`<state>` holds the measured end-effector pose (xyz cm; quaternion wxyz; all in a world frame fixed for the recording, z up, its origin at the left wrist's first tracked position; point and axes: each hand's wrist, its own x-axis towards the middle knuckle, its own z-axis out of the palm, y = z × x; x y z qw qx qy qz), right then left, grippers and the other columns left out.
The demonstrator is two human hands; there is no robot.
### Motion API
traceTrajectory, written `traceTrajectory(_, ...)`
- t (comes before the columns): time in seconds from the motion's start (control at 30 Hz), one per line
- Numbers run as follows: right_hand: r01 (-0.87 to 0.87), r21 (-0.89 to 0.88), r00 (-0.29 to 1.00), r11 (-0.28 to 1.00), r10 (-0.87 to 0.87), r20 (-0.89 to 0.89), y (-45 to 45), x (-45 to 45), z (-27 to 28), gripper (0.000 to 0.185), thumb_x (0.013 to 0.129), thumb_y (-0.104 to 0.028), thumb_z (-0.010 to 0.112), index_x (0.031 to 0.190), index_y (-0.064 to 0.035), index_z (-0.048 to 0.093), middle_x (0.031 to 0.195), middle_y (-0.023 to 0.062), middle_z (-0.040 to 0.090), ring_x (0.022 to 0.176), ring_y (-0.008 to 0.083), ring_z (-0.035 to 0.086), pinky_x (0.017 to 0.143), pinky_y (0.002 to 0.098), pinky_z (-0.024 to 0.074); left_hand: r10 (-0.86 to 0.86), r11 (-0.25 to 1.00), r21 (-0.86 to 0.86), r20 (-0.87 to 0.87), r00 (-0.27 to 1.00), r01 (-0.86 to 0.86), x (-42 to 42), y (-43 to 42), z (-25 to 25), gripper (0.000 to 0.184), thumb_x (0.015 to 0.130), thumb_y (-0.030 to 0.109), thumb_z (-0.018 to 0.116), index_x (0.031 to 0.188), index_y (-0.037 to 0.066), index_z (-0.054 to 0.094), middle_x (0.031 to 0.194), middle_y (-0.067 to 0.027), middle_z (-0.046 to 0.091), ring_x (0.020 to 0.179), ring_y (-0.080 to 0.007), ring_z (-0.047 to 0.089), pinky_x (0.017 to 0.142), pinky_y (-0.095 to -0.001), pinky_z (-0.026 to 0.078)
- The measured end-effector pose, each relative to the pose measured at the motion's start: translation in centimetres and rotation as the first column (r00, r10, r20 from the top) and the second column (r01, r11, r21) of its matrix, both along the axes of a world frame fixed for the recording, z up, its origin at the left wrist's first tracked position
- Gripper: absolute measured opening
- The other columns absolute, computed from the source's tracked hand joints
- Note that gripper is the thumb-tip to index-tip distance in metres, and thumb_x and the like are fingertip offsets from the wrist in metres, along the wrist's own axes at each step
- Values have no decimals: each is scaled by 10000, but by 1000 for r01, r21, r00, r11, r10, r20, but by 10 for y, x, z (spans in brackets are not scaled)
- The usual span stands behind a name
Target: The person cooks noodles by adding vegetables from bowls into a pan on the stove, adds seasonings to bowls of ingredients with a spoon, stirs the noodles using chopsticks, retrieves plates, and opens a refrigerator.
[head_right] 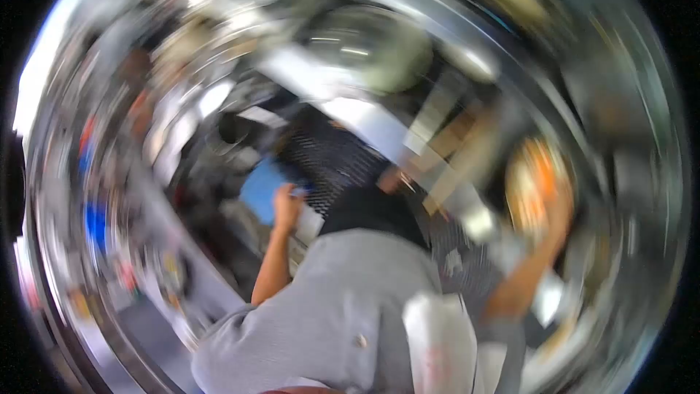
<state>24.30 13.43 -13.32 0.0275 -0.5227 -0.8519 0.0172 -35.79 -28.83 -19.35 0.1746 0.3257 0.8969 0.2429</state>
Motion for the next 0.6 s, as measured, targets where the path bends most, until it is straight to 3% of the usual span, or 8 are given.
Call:
traceTrajectory(0.1, -156, 182, 986, 971, 143, 81, 4, -130, 59, 408, 825, -166, 645, 1207, -46, 567, 1179, 215, 569, 1091, 352, 566, 885, 405, 484, 244, 970, 30, -69, 967, -242, 47, -83, 41, 323, 825, 235, 671, 1067, 55, 554, 1066, -212, 536, 955, -412, 559, 814, -470, 470)
traceTrajectory(0.17, -405, -73, 905, 911, 388, -178, 6, -232, 56, 431, 721, 6, 665, 1144, -32, 597, 1106, 183, 585, 992, 373, 580, 852, 400, 480, 497, 868, 20, -78, 864, -497, 70, -135, 64, 281, 828, 214, 658, 1042, 67, 551, 1007, -203, 526, 913, -426, 564, 778, -489, 475)
traceTrajectory(0.23, -666, -138, 678, 734, 517, -523, -49, -370, 78, 377, 734, 39, 632, 1108, 4, 598, 1048, 174, 596, 922, 350, 600, 825, 378, 478, 644, 763, 89, -186, 742, -640, 76, -190, 70, 265, 824, 200, 653, 1034, 70, 558, 1001, -190, 531, 931, -404, 555, 799, -471, 467)
traceTrajectory(0.3, -880, -80, 404, 469, 649, -645, -152, -484, 145, 360, 751, 58, 603, 1110, 27, 585, 1005, 182, 593, 873, 326, 604, 807, 358, 473, 767, 627, 264, -371, 524, -733, 80, -247, 83, 252, 821, 190, 650, 1019, 62, 562, 994, -176, 534, 959, -375, 536, 826, -446, 452)
traceTrajectory(0.37, -992, 50, 60, 116, 779, -624, -270, -563, 229, 311, 781, 61, 583, 1088, 19, 588, 999, 171, 603, 893, 322, 612, 776, 349, 480, 899, 357, 362, -383, 211, -861, 82, -296, 82, 260, 817, 180, 650, 1029, 54, 567, 995, -156, 540, 982, -347, 518, 846, -422, 440)
traceTrajectory(0.4, -997, 80, -68, -18, 730, -680, -321, -594, 255, 301, 789, 49, 586, 1087, 6, 595, 1017, 166, 607, 911, 334, 615, 765, 346, 484, 893, 297, 436, -443, 85, -849, 81, -323, 70, 308, 799, 201, 670, 1048, 52, 568, 960, -171, 527, 932, -364, 503, 818, -447, 427)
traceTrajectory(0.5, -830, 342, -558, -442, 626, -545, -474, -665, 341, 302, 794, -5, 594, 1095, -38, 608, 1048, 152, 612, 898, 352, 601, 765, 386, 488, 840, 269, 372, -542, 27, -888, 88, -360, 44, 387, 770, 278, 700, 1071, 71, 572, 951, -181, 499, 906, -362, 473, 790, -468, 406)
traceTrajectory(0.6, -434, 627, -900, -647, 349, -263, -650, -730, 412, 281, 810, -79, 598, 1090, -76, 624, 991, 134, 623, 929, 320, 591, 786, 403, 463, 848, 275, 331, -527, 65, -903, 83, -358, 49, 463, 744, 384, 711, 1088, 103, 578, 1003, -171, 465, 925, -344, 447, 782, -478, 383)
